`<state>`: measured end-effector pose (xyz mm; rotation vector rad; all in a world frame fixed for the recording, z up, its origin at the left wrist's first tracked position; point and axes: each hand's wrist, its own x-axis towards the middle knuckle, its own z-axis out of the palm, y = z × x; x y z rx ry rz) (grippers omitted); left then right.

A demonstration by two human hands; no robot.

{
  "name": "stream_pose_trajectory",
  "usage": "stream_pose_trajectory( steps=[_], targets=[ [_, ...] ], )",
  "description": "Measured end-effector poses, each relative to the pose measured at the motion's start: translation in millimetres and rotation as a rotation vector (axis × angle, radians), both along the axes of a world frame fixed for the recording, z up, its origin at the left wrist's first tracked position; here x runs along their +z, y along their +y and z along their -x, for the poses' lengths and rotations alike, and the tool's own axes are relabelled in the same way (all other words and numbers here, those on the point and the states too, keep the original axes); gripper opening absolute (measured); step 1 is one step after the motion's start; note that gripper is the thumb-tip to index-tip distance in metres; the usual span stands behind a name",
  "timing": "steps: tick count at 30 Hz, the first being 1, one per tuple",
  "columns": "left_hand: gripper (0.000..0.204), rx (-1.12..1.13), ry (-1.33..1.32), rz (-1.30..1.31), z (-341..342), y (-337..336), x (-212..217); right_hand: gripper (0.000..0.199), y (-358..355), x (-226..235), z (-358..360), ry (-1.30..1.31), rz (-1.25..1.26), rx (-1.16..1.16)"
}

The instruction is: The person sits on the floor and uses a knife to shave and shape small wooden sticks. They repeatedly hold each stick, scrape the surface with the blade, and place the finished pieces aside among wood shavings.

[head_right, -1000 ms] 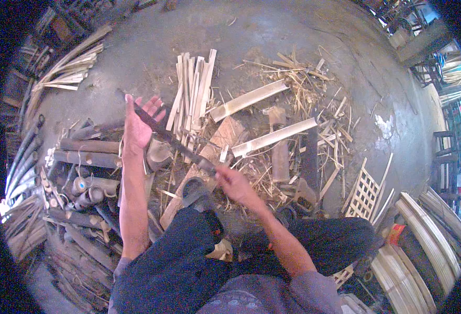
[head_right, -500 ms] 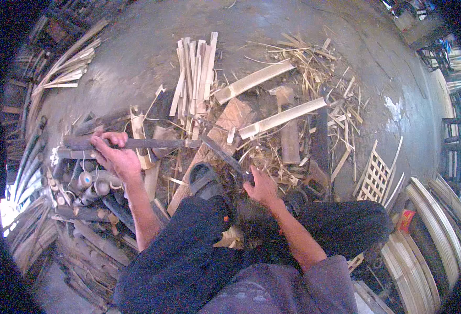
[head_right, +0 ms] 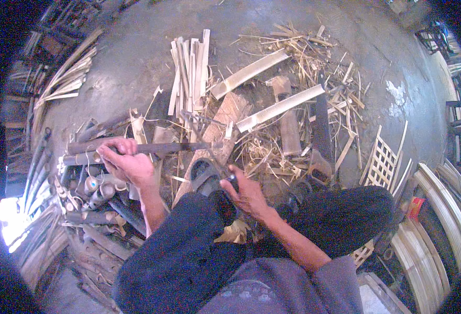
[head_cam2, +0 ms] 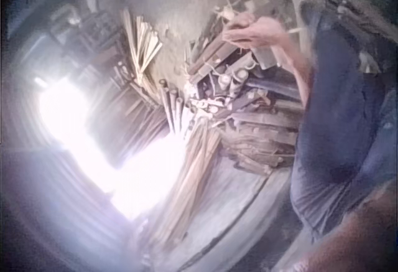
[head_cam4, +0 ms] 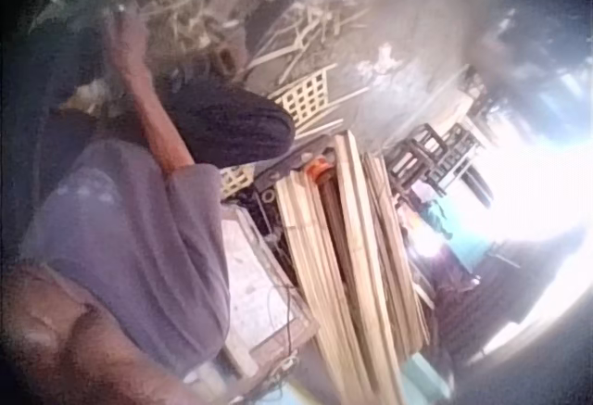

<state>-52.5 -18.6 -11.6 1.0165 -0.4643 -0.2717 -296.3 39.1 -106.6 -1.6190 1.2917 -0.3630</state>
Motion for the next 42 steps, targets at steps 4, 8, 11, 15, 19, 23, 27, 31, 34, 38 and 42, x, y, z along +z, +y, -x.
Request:
stream_pose_trajectory(
  steps=[4, 8, 11, 15, 19, 23, 27, 31, 34, 38, 42],
  targets=[
    [0.043, 0.061, -0.005, 0.014, 20, 6, 0, 0.037, 1, 10, -34, -0.184, 0.002, 0.067],
    [0.045, 0.043, -0.008, 0.014, 33, 7, 0, 0.032, -11, 52, -55, -0.244, -0.088, 0.107],
    [0.046, 0.034, -0.036, 0.019, 37, 7, 0, 0.033, -6, 30, -50, -0.229, -0.006, 0.103],
    [0.048, 0.019, -0.064, -0.002, 33, 8, -3, 0.042, -2, 13, -43, -0.082, 0.043, 0.074],
    [0.047, 0.052, -0.044, -0.028, 34, 5, 6, 0.050, -4, -88, 36, 0.205, -0.121, -0.121],
    [0.037, -0.084, 0.070, 0.081, 41, -6, 0, 0.048, -4, -45, 4, 0.144, -0.092, -0.059],
    [0.029, -0.123, 0.142, 0.097, 34, 7, 3, 0.036, 0, 27, -45, -0.209, -0.009, 0.044],
    [0.025, -0.134, 0.125, 0.173, 40, 6, -7, 0.038, 2, 30, -57, -0.244, 0.055, 0.013],
    [0.025, -0.104, 0.121, 0.171, 41, 5, -4, 0.043, 6, 5, -51, -0.121, 0.086, -0.039],
    [0.026, -0.044, 0.097, 0.145, 35, 1, -2, 0.053, 5, -79, 6, 0.118, -0.089, -0.152],
    [0.029, -0.048, 0.165, 0.225, 42, -13, -1, 0.051, 9, -70, -8, 0.082, -0.081, -0.143]
  ],
)
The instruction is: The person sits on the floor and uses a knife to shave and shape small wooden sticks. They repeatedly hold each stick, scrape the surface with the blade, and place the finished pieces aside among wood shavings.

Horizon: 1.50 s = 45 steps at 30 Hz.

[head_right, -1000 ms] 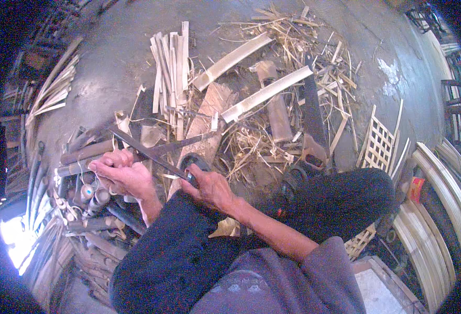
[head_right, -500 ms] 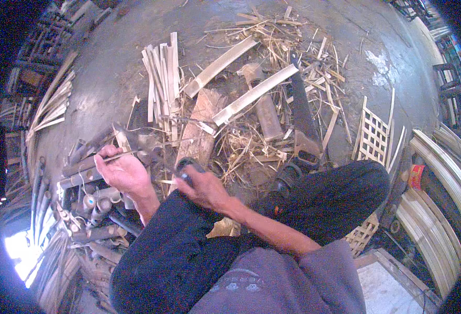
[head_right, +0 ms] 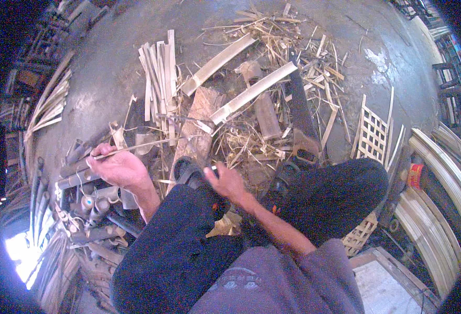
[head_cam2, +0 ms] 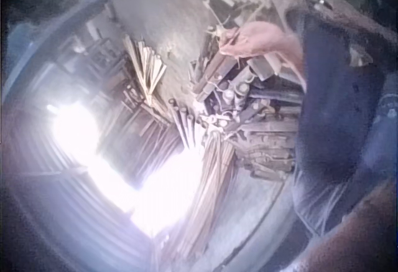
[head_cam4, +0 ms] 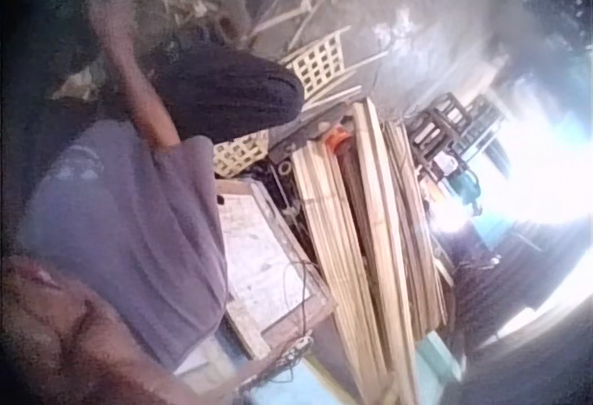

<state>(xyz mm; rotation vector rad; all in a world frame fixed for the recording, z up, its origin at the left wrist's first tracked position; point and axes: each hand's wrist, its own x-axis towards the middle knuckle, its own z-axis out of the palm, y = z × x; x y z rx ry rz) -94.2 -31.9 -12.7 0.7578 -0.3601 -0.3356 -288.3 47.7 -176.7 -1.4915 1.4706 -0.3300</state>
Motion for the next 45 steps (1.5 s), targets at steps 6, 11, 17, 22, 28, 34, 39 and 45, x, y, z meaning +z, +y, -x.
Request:
stream_pose_trajectory(
  steps=[6, 11, 17, 22, 28, 34, 39, 45],
  targets=[
    [0.029, 0.172, -0.323, -0.376, 13, 5, 14, 0.037, -16, 97, -43, -0.342, 0.091, 0.145],
    [0.032, 0.048, -0.223, -0.360, 21, 18, 16, 0.034, -12, 102, -57, -0.443, 0.116, 0.180],
    [0.033, 0.064, -0.192, -0.410, 22, 29, 10, 0.035, -4, 72, -58, -0.300, 0.208, 0.143],
    [0.033, 0.051, -0.226, -0.386, 21, 24, 15, 0.041, -10, 28, -38, -0.123, 0.110, 0.012],
    [0.031, 0.055, -0.285, -0.387, 35, 26, 14, 0.047, -6, 34, -28, -0.106, 0.154, 0.043],
    [0.031, 0.031, -0.381, -0.401, 41, 24, 16, 0.053, -25, -24, -5, 0.064, 0.136, 0.040],
    [0.032, 0.102, -0.411, -0.489, 37, 27, 11, 0.051, -7, 37, -26, -0.190, 0.126, 0.024],
    [0.028, 0.020, -0.503, -0.408, 44, 22, 14, 0.051, -21, -46, 5, 0.100, 0.067, -0.055]
  ],
)
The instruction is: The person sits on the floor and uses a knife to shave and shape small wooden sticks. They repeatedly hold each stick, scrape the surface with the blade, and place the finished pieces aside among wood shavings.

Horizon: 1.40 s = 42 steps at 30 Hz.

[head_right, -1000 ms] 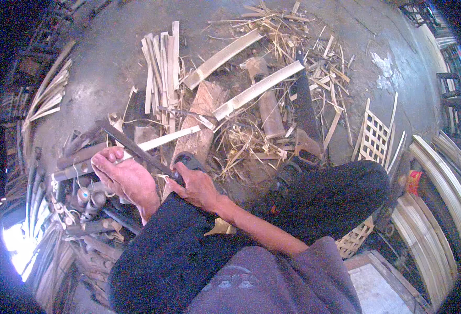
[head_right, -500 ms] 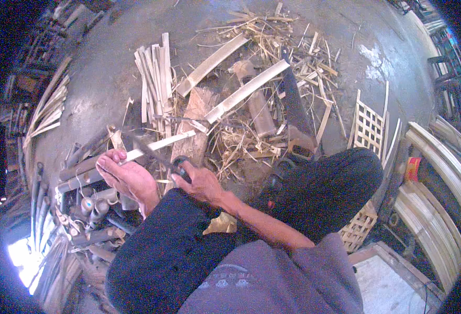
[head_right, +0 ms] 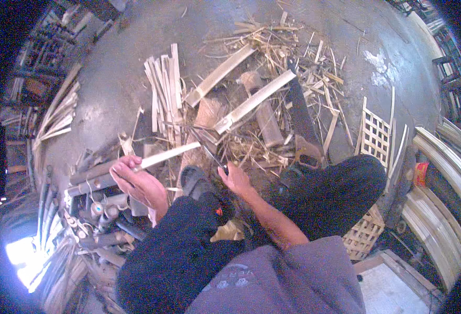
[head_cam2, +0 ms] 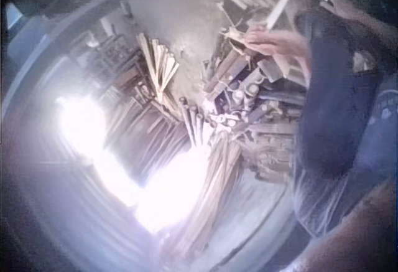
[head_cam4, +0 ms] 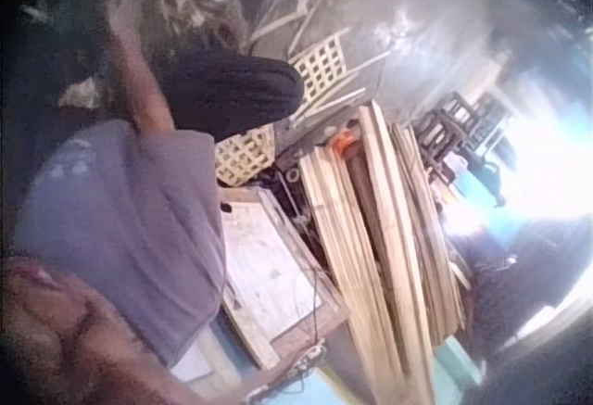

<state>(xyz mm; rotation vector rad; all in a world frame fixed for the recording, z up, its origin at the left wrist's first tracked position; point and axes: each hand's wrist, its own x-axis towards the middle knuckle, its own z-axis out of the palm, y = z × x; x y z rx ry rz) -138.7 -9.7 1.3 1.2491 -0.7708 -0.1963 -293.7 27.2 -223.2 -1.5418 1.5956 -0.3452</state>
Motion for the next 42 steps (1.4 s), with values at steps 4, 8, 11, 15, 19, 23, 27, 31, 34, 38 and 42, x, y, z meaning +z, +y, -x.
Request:
stream_pose_trajectory(
  steps=[4, 8, 11, 15, 19, 23, 27, 31, 34, 38, 42],
  targets=[
    [0.030, 0.071, 0.145, 0.155, -11, -1, -20, 0.051, 6, 58, -16, -0.214, 0.004, 0.092],
    [0.030, 0.125, 0.119, 0.124, -9, -5, -20, 0.040, 9, 140, -40, -0.422, 0.070, 0.269],
    [0.030, 0.122, 0.057, 0.140, -5, -2, -24, 0.044, 11, 127, -43, -0.400, 0.133, 0.273],
    [0.030, 0.115, 0.054, 0.139, 0, 6, -30, 0.049, 9, 63, -20, -0.122, -0.014, 0.067],
    [0.031, 0.178, 0.105, 0.126, -4, -4, -31, 0.051, 19, 49, -5, -0.120, -0.052, 0.113],
    [0.031, 0.107, 0.086, 0.064, -4, -6, -19, 0.050, 14, 30, -5, -0.101, -0.019, 0.059],
    [0.024, 0.036, -0.026, -0.026, -23, -16, -48, 0.047, 4, -15, 9, -0.057, 0.002, -0.014],
    [0.028, -0.226, -0.232, -0.361, -50, -12, -144, 0.044, 5, 33, -3, -0.193, 0.034, 0.014],
    [0.036, -0.265, 0.171, -0.350, -83, -23, -121, 0.051, -31, 71, 3, -0.010, 0.074, 0.130],
    [0.038, -0.651, 0.650, -0.360, -133, -26, -60, 0.049, -89, 98, -2, 0.128, 0.377, 0.184],
    [0.033, -0.681, 0.759, -0.581, -103, 10, -55, 0.027, -98, 141, -35, 0.087, 0.493, 0.456]
  ],
)
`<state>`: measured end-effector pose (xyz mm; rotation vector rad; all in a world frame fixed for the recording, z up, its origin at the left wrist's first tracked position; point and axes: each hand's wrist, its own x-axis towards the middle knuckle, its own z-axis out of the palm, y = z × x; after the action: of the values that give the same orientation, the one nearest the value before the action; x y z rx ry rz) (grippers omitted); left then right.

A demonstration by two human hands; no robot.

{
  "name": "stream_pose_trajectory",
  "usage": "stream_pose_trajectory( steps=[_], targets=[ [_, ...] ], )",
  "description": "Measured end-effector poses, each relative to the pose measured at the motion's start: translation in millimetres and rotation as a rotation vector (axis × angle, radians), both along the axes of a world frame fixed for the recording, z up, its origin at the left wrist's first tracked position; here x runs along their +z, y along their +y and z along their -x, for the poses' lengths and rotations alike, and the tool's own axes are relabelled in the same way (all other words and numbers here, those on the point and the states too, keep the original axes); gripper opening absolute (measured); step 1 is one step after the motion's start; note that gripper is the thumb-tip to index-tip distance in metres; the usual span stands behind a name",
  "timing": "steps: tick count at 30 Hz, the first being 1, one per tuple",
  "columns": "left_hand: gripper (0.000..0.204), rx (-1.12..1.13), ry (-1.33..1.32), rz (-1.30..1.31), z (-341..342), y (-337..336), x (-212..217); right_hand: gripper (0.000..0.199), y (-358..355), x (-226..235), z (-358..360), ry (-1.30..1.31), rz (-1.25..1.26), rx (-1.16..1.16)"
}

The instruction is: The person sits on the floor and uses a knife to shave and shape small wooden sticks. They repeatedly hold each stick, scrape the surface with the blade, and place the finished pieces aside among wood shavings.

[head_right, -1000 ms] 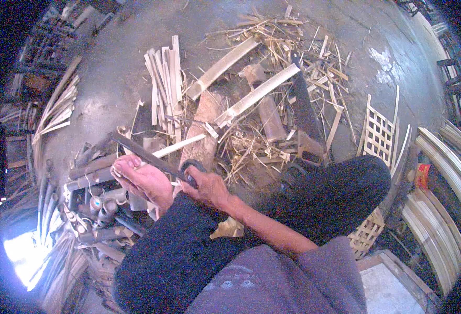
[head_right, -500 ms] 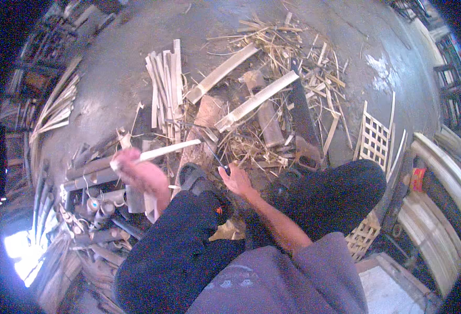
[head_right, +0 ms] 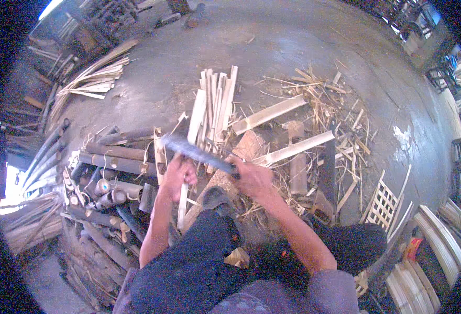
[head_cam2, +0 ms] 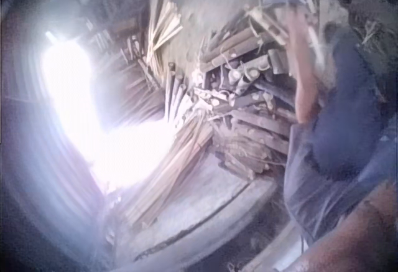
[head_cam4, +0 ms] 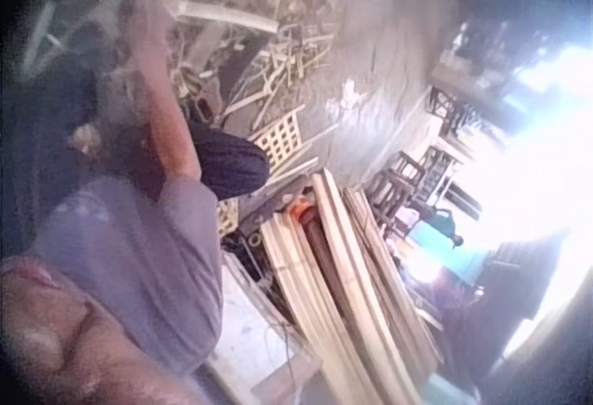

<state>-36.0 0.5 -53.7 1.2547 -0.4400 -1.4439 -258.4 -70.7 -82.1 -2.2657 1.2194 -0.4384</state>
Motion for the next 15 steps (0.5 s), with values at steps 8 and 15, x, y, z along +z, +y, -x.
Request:
stream_pose_trajectory(
  steps=[8, 15],
  targets=[
    [0.008, -0.163, -0.107, -0.130, 40, 54, 29, 0.029, -40, -47, 3, 0.148, 0.144, -0.104],
    [0.019, -0.253, -0.049, -0.133, 37, 74, 12, 0.040, -40, 4, 35, 0.136, -0.096, -0.181]
  ],
)
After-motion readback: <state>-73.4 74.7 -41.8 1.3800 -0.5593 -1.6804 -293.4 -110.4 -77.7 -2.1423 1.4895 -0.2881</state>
